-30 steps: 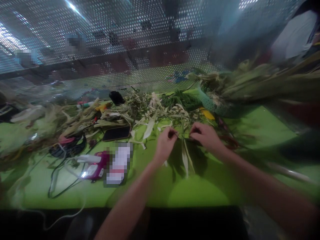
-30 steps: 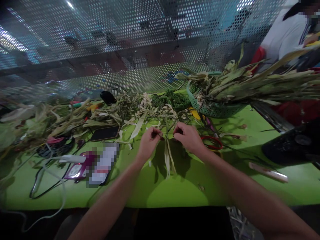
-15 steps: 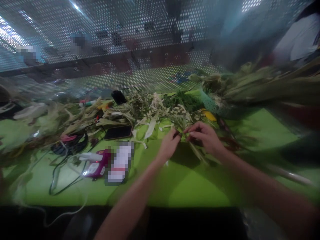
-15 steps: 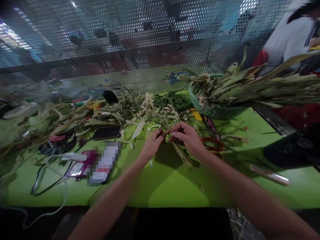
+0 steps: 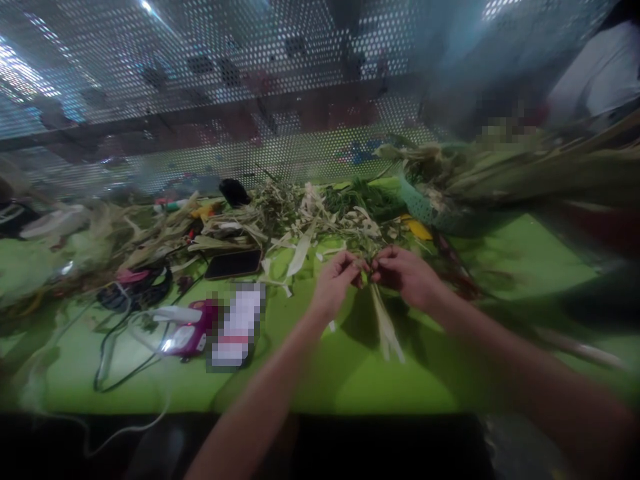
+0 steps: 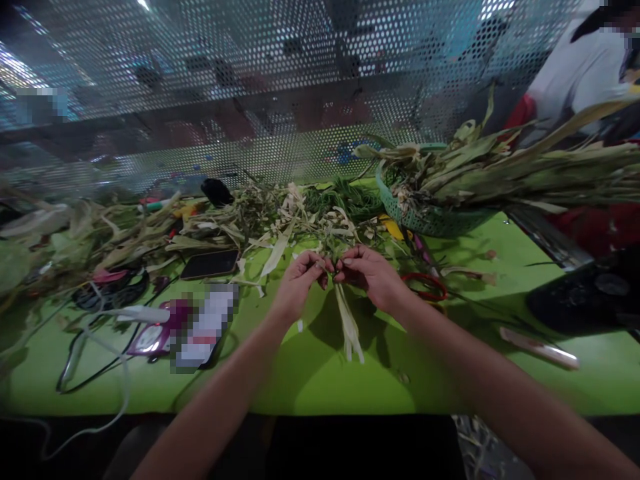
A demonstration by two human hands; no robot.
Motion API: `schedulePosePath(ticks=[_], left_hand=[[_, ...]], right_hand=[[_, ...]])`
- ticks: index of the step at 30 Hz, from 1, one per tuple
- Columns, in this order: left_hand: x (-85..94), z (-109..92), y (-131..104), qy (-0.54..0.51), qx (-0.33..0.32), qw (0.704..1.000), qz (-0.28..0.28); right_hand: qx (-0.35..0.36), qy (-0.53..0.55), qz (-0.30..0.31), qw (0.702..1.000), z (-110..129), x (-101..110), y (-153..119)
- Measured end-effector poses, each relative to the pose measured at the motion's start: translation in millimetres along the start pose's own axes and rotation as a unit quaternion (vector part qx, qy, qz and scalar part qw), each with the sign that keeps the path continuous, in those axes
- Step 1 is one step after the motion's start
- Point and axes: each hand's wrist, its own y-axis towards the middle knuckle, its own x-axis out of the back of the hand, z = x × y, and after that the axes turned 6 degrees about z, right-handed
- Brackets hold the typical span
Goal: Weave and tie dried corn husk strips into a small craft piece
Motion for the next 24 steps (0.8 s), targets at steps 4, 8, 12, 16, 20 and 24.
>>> schedulePosePath(ticks=[4, 8, 12, 16, 20, 24], left_hand=[[2.1, 2, 0, 0.072, 0.014, 0.997, -0.013], [5.4, 5, 1, 0.083, 0.019, 0.996, -0.022], [7.5, 8, 3, 0.088, 0.016, 0.996, -0.012], [8.2, 13, 6, 0.109, 0.017, 0.994, -0.004], [9.2, 18, 8, 0.111, 0.019, 0.994, -0.007], [9.9, 22, 10, 0.128, 0.011, 0.992, -0.022]], right_hand=[[0.007, -0.05, 0.019, 0.999, 1, 1, -1], [0.003, -0.052, 0.021, 0.998, -1, 3, 2], [0.003, -0.071, 0.002, 0.998, -3, 1, 3], [0.004, -0.102, -0.007, 0.995, -3, -3, 1], [0.004, -0.094, -0.023, 0.995, -2, -3, 1], [0.011, -0.1, -0.019, 0.995, -2, -3, 1]])
